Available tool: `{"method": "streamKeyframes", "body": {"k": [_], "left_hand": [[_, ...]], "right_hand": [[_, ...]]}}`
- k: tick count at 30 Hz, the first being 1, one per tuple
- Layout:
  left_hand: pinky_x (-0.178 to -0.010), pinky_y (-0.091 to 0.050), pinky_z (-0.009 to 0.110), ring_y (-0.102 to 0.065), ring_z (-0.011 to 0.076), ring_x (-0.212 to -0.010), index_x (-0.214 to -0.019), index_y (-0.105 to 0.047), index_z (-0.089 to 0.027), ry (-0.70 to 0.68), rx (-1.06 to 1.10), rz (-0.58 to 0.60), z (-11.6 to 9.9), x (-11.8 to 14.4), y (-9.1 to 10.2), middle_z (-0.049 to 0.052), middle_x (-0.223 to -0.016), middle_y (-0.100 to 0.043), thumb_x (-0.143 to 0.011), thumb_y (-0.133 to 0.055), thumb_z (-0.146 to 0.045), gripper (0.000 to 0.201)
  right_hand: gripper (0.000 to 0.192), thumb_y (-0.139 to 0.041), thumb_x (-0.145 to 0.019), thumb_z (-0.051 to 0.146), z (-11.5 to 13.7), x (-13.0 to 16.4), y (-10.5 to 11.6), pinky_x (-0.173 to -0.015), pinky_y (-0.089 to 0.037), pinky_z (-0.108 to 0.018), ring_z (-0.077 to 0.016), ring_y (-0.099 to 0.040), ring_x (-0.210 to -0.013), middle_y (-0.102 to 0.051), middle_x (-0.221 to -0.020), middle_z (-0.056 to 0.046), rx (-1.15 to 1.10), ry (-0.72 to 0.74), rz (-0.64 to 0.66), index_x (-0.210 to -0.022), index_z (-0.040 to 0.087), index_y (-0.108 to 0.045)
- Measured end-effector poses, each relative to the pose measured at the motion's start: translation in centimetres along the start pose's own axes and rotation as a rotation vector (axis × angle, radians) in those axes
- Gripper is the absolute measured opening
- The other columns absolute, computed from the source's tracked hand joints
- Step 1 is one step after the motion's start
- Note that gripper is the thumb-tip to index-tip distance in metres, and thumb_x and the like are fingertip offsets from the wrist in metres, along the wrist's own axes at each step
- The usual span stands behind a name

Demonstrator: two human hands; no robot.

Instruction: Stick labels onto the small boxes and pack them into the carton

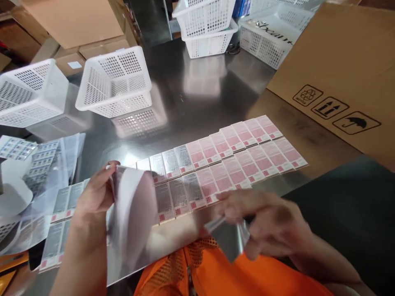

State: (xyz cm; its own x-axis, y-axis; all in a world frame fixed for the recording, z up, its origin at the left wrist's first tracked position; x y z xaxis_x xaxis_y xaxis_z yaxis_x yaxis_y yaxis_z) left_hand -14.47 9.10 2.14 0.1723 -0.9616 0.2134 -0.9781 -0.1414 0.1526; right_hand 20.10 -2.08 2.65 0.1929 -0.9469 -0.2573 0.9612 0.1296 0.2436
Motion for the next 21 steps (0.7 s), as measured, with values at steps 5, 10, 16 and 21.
{"method": "streamKeyframes", "body": {"k": [5, 10, 16, 21], "left_hand": [[-0.041, -0.043, 0.026, -0.05, 0.0141, -0.038, -0.035, -0.036, -0.021, 0.396, 0.083, 0.426, 1.6, 1.6, -4.6, -0.001, -0.036, -0.042, -0.063, -0.07, -0.053, 0.054], [-0.042, -0.034, 0.022, -0.051, 0.0101, -0.042, -0.053, -0.062, -0.016, 0.351, -0.075, 0.471, 2.6, 6.1, -11.0, 0.001, -0.054, -0.062, -0.076, -0.068, -0.039, 0.032], [-0.068, -0.042, 0.025, -0.059, 0.0151, -0.07, -0.087, -0.069, -0.018, 0.27, -0.192, 0.648, 3.0, 8.2, -14.8, 0.0, -0.073, -0.067, -0.088, -0.058, -0.05, 0.034], [-0.058, -0.035, 0.025, -0.051, 0.0124, -0.059, -0.068, -0.062, -0.019, 0.173, -0.399, 0.61, 3.5, 8.1, -15.6, -0.004, -0.061, -0.06, -0.091, -0.053, -0.043, 0.034]], "right_hand": [[0.041, -0.083, -0.068, 0.043, -2.6, -4.2, 0.8, -0.065, -0.057, -0.032, -0.0195, -0.066, -0.085, -0.068, -0.09, -0.004, -0.136, -0.164, 0.0, -0.095, 0.024, -0.059], [0.04, -0.085, -0.067, 0.032, -4.9, -6.4, 1.2, -0.055, -0.052, -0.023, -0.015, -0.063, -0.08, -0.063, -0.089, -0.001, -0.244, -0.292, 0.026, -0.09, 0.022, -0.054], [0.041, -0.086, -0.065, 0.024, -5.6, -6.5, 0.9, -0.055, -0.051, -0.019, -0.0124, -0.061, -0.079, -0.062, -0.089, 0.0, -0.218, -0.371, 0.073, -0.09, 0.021, -0.054], [0.037, -0.085, -0.067, 0.028, -6.3, -6.4, 0.3, -0.061, -0.054, -0.022, -0.0111, -0.062, -0.073, -0.062, -0.084, 0.002, -0.22, -0.454, 0.095, -0.088, 0.02, -0.056]]}}
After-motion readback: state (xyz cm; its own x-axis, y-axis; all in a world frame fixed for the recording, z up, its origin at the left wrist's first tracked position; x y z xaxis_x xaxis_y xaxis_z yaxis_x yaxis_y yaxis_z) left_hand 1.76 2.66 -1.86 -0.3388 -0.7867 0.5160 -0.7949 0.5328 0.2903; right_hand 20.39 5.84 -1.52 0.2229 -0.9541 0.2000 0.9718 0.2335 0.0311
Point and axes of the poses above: each hand's wrist, its own x-axis away from the middle knuckle, its own y-axis out of the back of the hand, z = x × y, the point moved 4 cm from there along -x, towards the middle knuckle
